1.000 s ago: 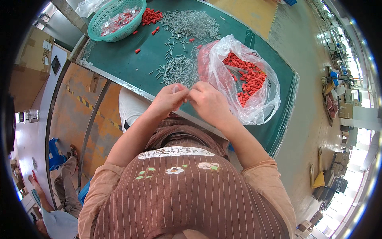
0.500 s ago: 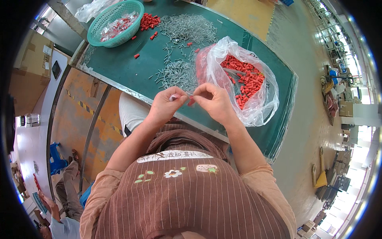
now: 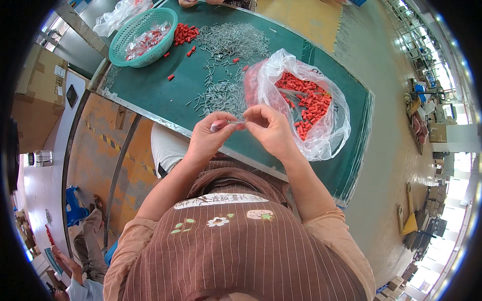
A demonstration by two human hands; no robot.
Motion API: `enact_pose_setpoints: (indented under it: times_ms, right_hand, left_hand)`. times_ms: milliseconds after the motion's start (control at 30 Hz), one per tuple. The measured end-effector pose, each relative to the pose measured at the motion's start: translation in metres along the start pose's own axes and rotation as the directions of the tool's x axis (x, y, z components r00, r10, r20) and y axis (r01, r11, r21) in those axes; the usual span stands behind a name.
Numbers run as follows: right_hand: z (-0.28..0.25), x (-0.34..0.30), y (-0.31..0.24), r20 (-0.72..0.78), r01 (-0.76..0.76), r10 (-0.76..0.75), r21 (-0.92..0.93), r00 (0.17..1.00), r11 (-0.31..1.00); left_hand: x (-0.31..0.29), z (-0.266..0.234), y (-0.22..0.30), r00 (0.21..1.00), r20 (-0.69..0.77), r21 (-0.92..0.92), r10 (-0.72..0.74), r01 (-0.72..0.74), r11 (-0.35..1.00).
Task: Assembling small red plastic caps onto silver metal components.
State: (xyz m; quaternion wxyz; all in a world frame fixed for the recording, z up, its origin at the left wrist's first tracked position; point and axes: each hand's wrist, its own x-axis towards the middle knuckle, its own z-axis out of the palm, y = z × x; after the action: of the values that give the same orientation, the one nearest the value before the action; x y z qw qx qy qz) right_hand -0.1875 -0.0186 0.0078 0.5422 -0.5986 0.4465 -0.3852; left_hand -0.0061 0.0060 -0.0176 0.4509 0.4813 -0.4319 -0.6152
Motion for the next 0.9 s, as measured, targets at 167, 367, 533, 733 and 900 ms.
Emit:
enact_pose_setpoints:
  times_ms: [167,367,533,733,900]
  right_hand:
    - [0.002,-0.011,-0.013,-0.038,0.015,-0.021,-0.153,0.999,0.988]
    - [0.008,-0.016,-0.009,0.008,-0.056,0.056,-0.022,0.998,0.998]
    - [0.004,-0.016,-0.004,-0.017,-0.023,0.022,-0.038,1.000,0.999]
    - [0.004,-0.015,-0.007,-0.030,-0.018,0.019,0.015,0.999,1.000]
    - [0.007,-0.014,-0.005,-0.028,0.053,-0.055,-0.054,0.998,0.997]
  left_hand:
    - [-0.005,0.008,0.019,0.991,-0.098,0.270,0.087,-0.058,0.961]
    - [-0.003,0.002,-0.013,0.993,-0.101,-0.084,-0.067,0.059,0.995]
    - [-0.004,0.004,-0.006,0.999,-0.017,-0.220,-0.050,0.045,0.974]
    - [0.001,0.004,-0.011,0.998,-0.046,-0.139,0.038,-0.044,0.989]
    - [-0.001,0.006,-0.012,0.996,-0.065,-0.109,0.056,-0.063,0.992]
